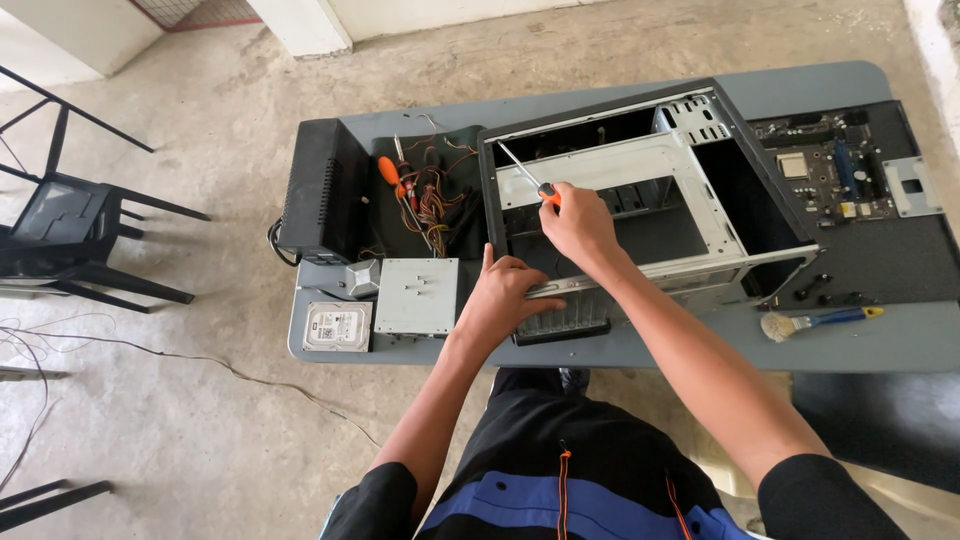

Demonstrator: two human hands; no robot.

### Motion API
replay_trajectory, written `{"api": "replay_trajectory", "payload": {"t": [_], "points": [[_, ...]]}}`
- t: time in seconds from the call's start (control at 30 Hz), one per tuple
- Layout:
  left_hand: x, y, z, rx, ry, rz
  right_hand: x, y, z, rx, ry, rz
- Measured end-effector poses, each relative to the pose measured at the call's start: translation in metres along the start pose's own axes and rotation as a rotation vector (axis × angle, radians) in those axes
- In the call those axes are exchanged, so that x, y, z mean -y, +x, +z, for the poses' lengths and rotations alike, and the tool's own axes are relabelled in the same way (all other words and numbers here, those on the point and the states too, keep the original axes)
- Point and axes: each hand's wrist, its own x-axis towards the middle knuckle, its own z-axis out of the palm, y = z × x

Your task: The person picks up a computer case cover from the side of a table and places it onto the open computer chassis. The person then uses a screwdriver to tighten a screw into the back of the case and fits the front panel onto the chassis.

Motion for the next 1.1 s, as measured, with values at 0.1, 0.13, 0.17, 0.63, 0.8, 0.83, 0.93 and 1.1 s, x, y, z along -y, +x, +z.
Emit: {"api": "replay_trajectory", "payload": {"t": [0.1, 0.13, 0.17, 0.63, 0.8, 0.83, 0.93, 1.1], "points": [[-0.002, 0.0, -0.001, 0.001, 0.004, 0.0, 0.004, -0.003, 0.0, 0.003, -0.018, 0.004], [-0.003, 0.0, -0.001, 0.002, 0.004, -0.001, 0.005, -0.004, -0.002, 0.004, -0.017, 0.005], [-0.003, 0.0, -0.001, 0.002, 0.0, 0.001, 0.007, -0.005, -0.004, 0.007, -0.021, 0.008], [-0.005, -0.003, 0.001, 0.019, 0.009, -0.008, 0.011, -0.01, -0.002, -0.009, 0.013, 0.02], [0.005, -0.006, 0.014, 0.013, 0.021, 0.008, 0.011, -0.008, 0.007, -0.022, 0.022, 0.022], [0.006, -0.007, 0.018, 0.015, 0.021, 0.009, 0.011, -0.008, 0.008, -0.022, 0.023, 0.024], [0.01, -0.008, 0.028, -0.004, 0.02, 0.015, 0.016, -0.011, 0.01, -0.009, -0.023, 0.008], [0.023, -0.014, 0.041, -0.07, 0.029, 0.067, 0.018, -0.013, 0.021, 0.036, 0.244, 0.133]]}}
